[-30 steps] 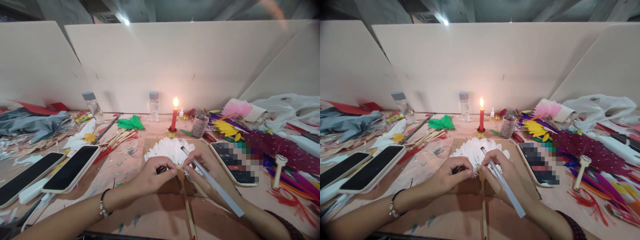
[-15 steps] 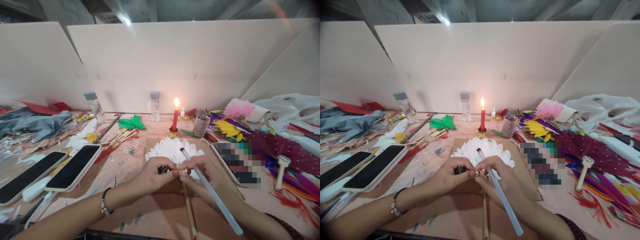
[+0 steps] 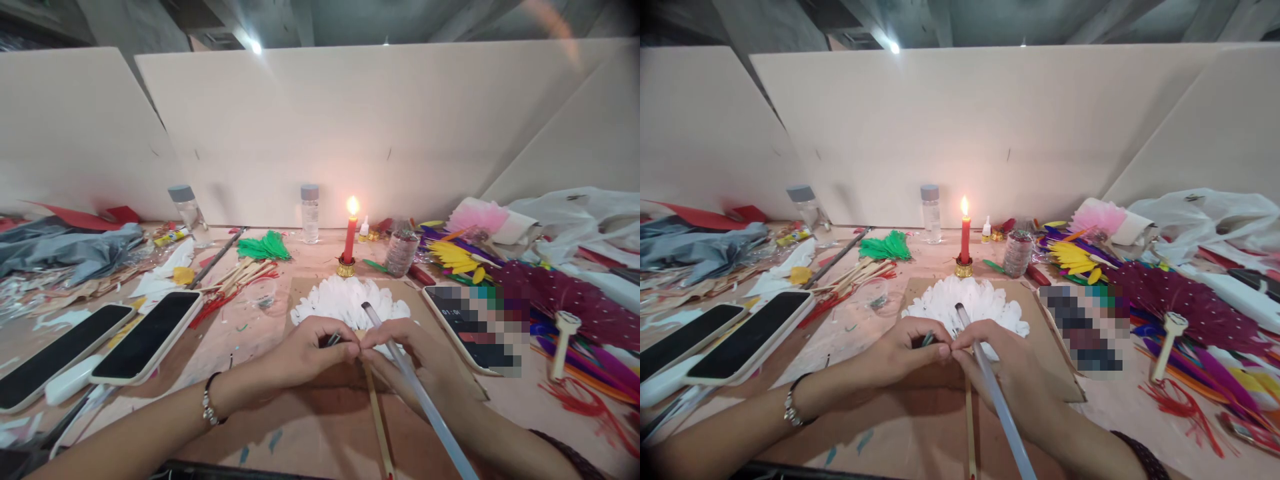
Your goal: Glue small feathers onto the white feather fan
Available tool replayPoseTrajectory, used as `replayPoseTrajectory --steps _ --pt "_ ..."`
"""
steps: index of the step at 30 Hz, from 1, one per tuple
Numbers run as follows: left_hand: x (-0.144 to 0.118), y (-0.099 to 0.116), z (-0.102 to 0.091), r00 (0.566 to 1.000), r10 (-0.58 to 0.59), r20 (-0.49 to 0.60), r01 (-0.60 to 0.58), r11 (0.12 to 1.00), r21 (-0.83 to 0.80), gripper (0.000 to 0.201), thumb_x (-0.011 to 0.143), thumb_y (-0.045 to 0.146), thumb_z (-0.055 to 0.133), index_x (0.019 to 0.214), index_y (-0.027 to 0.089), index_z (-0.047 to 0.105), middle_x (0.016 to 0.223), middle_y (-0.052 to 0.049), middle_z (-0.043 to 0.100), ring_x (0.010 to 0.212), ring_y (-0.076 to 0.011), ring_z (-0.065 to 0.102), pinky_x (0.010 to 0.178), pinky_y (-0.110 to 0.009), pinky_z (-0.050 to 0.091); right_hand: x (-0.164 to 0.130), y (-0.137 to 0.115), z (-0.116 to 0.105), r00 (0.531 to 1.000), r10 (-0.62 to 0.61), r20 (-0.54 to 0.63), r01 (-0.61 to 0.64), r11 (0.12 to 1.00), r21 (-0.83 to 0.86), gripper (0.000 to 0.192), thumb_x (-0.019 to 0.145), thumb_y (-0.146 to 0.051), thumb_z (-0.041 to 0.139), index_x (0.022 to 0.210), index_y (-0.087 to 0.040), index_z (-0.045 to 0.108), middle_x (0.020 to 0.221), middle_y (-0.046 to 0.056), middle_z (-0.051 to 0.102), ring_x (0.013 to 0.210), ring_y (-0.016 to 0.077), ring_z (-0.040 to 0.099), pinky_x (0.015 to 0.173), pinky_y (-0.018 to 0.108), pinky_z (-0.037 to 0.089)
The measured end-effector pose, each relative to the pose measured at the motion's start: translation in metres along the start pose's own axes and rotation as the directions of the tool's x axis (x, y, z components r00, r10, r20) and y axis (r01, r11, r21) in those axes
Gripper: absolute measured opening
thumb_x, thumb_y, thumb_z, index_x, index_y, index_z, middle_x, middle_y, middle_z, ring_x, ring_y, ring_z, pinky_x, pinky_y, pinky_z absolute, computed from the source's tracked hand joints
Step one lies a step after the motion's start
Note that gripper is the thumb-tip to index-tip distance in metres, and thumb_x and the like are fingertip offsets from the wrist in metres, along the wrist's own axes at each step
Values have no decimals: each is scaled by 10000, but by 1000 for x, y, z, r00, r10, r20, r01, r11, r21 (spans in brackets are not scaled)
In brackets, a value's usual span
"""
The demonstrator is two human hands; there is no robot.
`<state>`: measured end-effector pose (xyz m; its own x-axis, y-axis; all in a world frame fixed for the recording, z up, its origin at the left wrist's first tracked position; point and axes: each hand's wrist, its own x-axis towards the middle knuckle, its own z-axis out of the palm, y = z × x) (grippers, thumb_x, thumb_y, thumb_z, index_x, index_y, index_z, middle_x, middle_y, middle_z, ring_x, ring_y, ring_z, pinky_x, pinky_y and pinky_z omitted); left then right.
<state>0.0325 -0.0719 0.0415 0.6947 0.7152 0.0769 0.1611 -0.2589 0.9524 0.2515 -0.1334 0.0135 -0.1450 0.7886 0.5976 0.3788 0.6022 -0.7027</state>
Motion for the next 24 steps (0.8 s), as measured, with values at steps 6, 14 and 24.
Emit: replayPoseTrajectory --steps 6,14,24 --pt "-13 21 6 996 87 4 -87 993 84 400 1116 465 456 1019 228 763 1051 -58 784 1013 -208 688 952 -313 531 -1 16 -4 980 177 -87 -175 984 35 193 962 -395 809 1046 -296 665 992 54 774 872 265 768 766 381 644" --pt "-8 -6 5 964 264 -26 -231 883 408 278 1130 338 450 1061 177 666 981 -61 725 906 -184 648 848 -293 491 7 5 -4 942 334 35 -330 903 275 273 960 -425 812 1042 -292 587 959 19 791 857 223 782 735 320 634" --pt "-2 -21 5 820 572 15 -455 637 622 313 1159 325 430 1054 167 679 873 -31 702 814 -167 622 758 -277 466 13 -3 -2 893 430 133 -442 783 439 350 894 -415 883 981 -276 574 884 -7 827 819 180 754 746 272 557"
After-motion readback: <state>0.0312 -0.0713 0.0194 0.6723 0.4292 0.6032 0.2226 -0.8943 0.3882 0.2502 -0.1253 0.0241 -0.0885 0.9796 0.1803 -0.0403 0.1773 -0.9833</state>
